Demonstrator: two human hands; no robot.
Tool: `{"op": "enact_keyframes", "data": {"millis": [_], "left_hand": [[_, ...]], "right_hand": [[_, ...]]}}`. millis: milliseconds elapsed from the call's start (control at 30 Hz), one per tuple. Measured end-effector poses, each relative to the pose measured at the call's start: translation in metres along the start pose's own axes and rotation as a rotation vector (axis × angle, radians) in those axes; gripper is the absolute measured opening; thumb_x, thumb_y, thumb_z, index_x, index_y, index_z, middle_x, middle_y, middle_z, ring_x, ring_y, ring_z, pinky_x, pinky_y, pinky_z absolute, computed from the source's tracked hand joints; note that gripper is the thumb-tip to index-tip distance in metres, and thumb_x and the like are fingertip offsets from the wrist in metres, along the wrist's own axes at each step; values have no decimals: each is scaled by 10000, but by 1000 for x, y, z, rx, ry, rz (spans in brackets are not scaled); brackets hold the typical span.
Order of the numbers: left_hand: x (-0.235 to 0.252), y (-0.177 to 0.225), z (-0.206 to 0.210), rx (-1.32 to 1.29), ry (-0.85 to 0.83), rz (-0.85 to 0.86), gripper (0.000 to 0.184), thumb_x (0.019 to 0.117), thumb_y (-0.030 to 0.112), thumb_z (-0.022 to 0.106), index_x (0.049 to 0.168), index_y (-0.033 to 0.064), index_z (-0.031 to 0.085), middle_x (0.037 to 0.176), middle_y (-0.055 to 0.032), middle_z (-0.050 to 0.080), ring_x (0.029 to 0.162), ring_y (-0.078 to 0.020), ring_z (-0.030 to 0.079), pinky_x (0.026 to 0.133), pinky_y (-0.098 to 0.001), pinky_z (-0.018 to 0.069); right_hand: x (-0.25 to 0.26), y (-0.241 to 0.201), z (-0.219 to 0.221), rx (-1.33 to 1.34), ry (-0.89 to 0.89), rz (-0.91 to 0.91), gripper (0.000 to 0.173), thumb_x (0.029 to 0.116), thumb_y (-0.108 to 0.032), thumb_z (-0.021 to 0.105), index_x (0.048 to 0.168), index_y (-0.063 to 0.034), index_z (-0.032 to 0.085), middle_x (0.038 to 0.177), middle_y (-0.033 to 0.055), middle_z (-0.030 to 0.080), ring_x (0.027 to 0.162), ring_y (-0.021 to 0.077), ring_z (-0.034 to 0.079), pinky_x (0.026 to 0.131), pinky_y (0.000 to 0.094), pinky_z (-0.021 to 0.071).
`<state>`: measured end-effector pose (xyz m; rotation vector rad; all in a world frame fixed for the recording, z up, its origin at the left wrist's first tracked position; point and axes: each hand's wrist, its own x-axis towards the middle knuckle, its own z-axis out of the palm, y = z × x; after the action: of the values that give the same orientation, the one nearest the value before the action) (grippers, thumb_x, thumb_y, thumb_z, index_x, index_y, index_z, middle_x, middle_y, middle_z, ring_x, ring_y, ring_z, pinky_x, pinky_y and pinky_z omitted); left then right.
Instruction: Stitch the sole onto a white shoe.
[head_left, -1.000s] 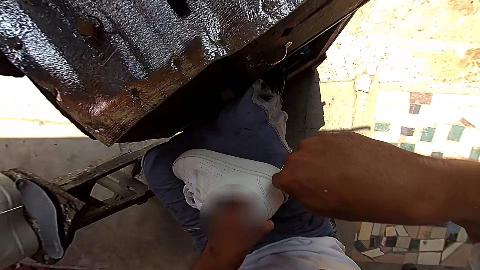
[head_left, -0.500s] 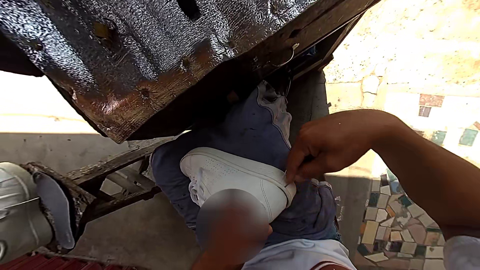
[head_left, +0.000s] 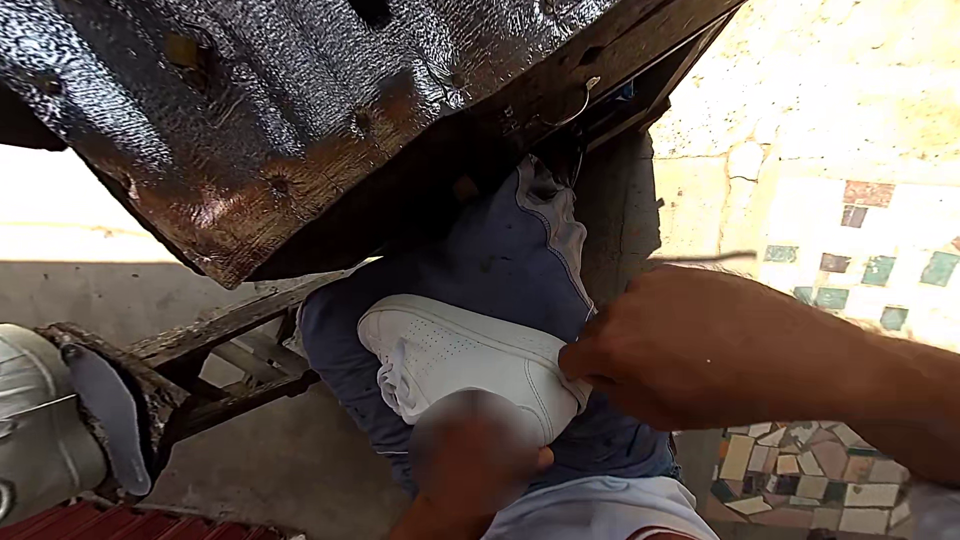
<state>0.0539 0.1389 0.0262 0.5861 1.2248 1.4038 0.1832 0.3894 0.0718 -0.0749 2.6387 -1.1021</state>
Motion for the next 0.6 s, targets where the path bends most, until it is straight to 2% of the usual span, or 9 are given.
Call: {"op": "enact_keyframes", "data": {"millis": [100, 233, 300, 367, 433, 500, 567, 600], "left_hand": [[5, -2, 2, -10, -9, 13, 247, 894, 122, 775, 1139, 155, 765, 1072, 56, 769, 985, -24, 713, 898, -212, 589], [6, -5, 1, -24, 18, 16, 241, 887, 117, 782, 1127, 139, 765, 1060, 38, 770, 972, -43, 719, 891, -230, 598], [14, -1, -2, -35, 29, 33, 272, 883, 121, 785, 1153, 120, 751, 1069, 27, 769, 982, -56, 720, 900, -247, 600], [11, 14, -6, 24, 18, 45, 323, 899, 138, 774, 1207, 74, 702, 1090, 13, 761, 998, -78, 721, 908, -264, 606], [-3, 35, -19, 194, 43, 116, 411, 924, 237, 763, 1265, 26, 675, 1152, -35, 753, 1059, -149, 727, 947, -311, 614], [-37, 53, -47, 409, 166, 201, 407, 958, 321, 724, 1265, 55, 706, 1205, -67, 748, 1131, -219, 715, 999, -357, 598], [-80, 60, -88, 564, 392, 182, 313, 975, 313, 703, 1189, 88, 747, 1154, -51, 767, 1083, -201, 735, 965, -336, 609], [-101, 55, -109, 610, 496, 119, 289, 987, 301, 688, 1157, 78, 755, 1121, -44, 773, 1050, -178, 740, 945, -322, 611]], "right_hand": [[-1, -9, 7, -56, 2, 69, 116, 949, -229, 600, 870, -196, 678, 637, -51, 532, 544, 107, 541, 436, 295, 369], [11, -14, 14, -16, -58, 158, 172, 1010, -245, 526, 934, -179, 664, 687, -44, 554, 605, 107, 572, 489, 301, 423], [19, -12, 3, -10, -62, 162, 178, 1007, -236, 544, 892, -175, 666, 656, -52, 542, 594, 94, 556, 497, 299, 415], [28, -8, -13, -4, -62, 103, 173, 979, -211, 609, 822, -174, 672, 581, -70, 513, 525, 79, 524, 452, 296, 401], [37, -3, -34, -53, -72, 15, 177, 968, -213, 633, 796, -187, 664, 562, -88, 495, 491, 57, 493, 429, 284, 387], [39, -1, -50, -147, -59, -33, 181, 976, -252, 598, 807, -212, 648, 588, -93, 496, 510, 59, 491, 445, 296, 394], [36, 2, -58, -230, -55, 8, 166, 969, -283, 586, 816, -253, 643, 603, -112, 518, 518, 52, 508, 450, 309, 407], [34, 5, -58, -233, -73, 45, 155, 974, -291, 598, 829, -266, 648, 612, -121, 533, 520, 47, 515, 452, 312, 420]]}}
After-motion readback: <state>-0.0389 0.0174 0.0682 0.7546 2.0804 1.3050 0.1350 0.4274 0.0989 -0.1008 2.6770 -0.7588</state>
